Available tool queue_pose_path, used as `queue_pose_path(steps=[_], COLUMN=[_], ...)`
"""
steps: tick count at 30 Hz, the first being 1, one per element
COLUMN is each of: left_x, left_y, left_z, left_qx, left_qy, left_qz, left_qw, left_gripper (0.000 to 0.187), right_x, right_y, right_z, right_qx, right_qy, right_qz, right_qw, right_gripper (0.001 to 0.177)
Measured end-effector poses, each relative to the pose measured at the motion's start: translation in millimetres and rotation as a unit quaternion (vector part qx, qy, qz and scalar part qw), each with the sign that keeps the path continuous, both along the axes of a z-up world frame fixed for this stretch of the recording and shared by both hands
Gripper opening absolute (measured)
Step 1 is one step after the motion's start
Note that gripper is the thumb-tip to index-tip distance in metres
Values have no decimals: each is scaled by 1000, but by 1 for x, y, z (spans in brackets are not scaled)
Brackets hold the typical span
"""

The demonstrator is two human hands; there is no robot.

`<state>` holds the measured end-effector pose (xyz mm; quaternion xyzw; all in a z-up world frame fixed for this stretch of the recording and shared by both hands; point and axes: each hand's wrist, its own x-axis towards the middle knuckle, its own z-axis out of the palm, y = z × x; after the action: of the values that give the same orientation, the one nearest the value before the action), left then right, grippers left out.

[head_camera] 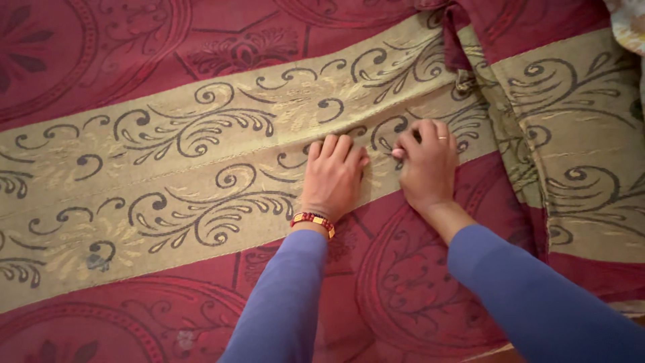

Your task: The person inserts a pillow into a floral pillowcase, smooths it, and places it on the bed. Then the person folds the bedsheet neatly over the mattress.

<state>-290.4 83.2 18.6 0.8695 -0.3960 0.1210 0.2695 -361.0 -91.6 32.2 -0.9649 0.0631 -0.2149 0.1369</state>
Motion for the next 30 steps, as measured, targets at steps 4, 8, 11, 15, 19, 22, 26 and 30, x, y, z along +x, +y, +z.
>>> queue_pose_path(steps=[4, 8, 11, 15, 19, 22, 26, 30], left_x=[1, 1, 1, 4, 5, 4, 4, 4], left_y=[-3, -2, 0, 0, 0, 0, -1, 0], left_z=[-3, -7, -5, -1, 1, 1, -1, -1], left_qx=[17, 24, 1, 16, 20, 21, 16, 14], left_qy=[18, 17, 22, 18, 17, 11, 6, -2], left_qz=[8, -4, -25, -32, -32, -28, -27, -28], left_qw=[1000, 1000, 999, 999, 999, 999, 999, 1000], left_gripper=[10, 10, 10, 12, 11, 10, 9, 8], right_x=[3, 2, 2, 1, 2, 0, 0, 1], right_y=[-1, -2, -2, 0, -2, 0, 0, -1], right_z=[-1, -3, -3, -3, -3, -2, -1, -1], right_qx=[-18, -2, -1, 3, 3, 2, 10, 1], right_qy=[1, 20, 5, -7, -7, -10, 2, -10], right_qz=[2, 6, 8, 9, 5, 8, 8, 13], right_qw=[1000, 1000, 1000, 1000, 1000, 1000, 1000, 1000], right_gripper=[2, 3, 3, 3, 3, 4, 4, 3])
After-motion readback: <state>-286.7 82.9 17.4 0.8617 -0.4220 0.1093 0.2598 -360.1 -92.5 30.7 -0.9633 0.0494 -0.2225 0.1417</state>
